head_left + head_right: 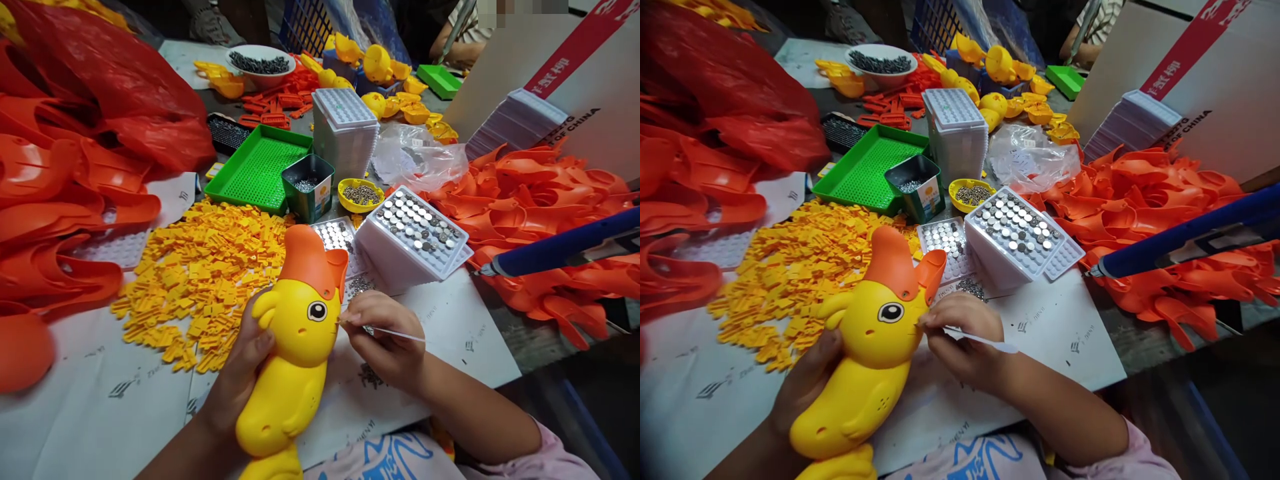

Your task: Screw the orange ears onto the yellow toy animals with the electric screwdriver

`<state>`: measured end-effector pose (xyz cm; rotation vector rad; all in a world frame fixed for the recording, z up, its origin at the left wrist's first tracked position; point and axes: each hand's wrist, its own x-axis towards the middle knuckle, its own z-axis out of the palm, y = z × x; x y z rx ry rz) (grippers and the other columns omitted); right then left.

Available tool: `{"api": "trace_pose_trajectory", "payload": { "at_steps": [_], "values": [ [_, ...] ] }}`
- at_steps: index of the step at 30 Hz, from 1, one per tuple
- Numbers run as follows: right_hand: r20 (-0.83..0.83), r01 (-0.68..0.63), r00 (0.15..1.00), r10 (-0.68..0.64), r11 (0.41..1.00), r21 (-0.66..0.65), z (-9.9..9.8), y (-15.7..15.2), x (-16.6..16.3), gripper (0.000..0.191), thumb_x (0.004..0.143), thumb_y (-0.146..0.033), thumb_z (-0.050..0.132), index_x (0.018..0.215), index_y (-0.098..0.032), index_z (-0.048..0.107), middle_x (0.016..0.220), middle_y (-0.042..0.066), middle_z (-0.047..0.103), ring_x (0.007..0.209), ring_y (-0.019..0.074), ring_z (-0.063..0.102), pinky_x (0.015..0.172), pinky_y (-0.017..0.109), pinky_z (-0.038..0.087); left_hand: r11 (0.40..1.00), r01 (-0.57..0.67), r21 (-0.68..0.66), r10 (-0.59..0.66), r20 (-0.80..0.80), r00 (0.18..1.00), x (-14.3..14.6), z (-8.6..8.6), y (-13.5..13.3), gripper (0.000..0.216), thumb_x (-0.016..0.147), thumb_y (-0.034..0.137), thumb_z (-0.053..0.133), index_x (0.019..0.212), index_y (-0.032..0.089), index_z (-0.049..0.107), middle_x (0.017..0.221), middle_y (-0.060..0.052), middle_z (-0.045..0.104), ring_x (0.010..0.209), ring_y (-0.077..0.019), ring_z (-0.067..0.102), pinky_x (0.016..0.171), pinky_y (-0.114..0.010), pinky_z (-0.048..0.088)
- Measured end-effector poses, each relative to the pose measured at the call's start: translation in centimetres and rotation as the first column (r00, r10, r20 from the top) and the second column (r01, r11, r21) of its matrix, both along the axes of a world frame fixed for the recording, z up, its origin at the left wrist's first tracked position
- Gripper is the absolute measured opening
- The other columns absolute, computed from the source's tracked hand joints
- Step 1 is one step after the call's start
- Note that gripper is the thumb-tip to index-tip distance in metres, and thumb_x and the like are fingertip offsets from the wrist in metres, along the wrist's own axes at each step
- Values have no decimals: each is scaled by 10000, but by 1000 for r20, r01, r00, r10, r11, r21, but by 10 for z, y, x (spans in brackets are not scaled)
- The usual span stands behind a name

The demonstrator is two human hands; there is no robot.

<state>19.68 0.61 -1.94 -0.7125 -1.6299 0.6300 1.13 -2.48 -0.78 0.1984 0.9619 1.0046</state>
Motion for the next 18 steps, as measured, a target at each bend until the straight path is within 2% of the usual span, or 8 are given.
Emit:
{"api": "trace_pose_trajectory", "payload": {
  "at_steps": [3,6,9,11,15,18],
  "values": [
    [87,-32,996,26,997,77,0,1,3,314,802,-40,602,1044,-237,632,778,60,736,712,178,692,664,316,599,1000,-21,4,20,22,1000,-2,-7,-3,838,610,440,820,1325,362,390,1048,-38,687,836,-252,689,698,-367,599],
    [82,-79,994,71,991,105,1,3,4,284,838,-81,607,1082,-221,647,798,71,722,758,182,682,696,318,594,999,-50,8,50,33,998,-1,-7,-3,871,621,418,819,1361,385,360,1061,-24,691,870,-252,697,736,-358,598],
    [-1,-105,994,105,994,-38,1,5,4,172,850,-198,675,1007,-262,704,846,50,663,793,166,648,713,309,573,999,-24,40,22,52,998,-1,-2,1,885,586,381,850,1348,387,398,976,-3,721,784,-235,709,674,-327,602],
    [-79,-145,988,134,976,-160,0,5,3,118,823,-253,721,936,-284,737,867,34,617,797,148,628,707,285,555,997,8,77,-16,97,995,-2,1,3,745,611,375,836,1275,351,498,930,-10,741,739,-227,716,646,-317,604],
    [-251,-253,952,176,913,-320,-5,5,1,241,805,-171,726,995,-320,723,924,14,597,831,126,602,728,263,528,996,36,82,-55,243,969,-4,-2,6,368,684,390,782,1008,250,676,923,-33,774,799,-220,739,707,-303,615],
    [-361,-295,922,140,859,-419,-8,6,-1,215,834,-202,697,1017,-314,695,919,11,597,818,118,577,725,256,516,992,82,93,-107,295,949,-7,-6,5,358,718,446,748,983,208,707,967,-53,775,852,-225,743,756,-305,615]
  ]
}}
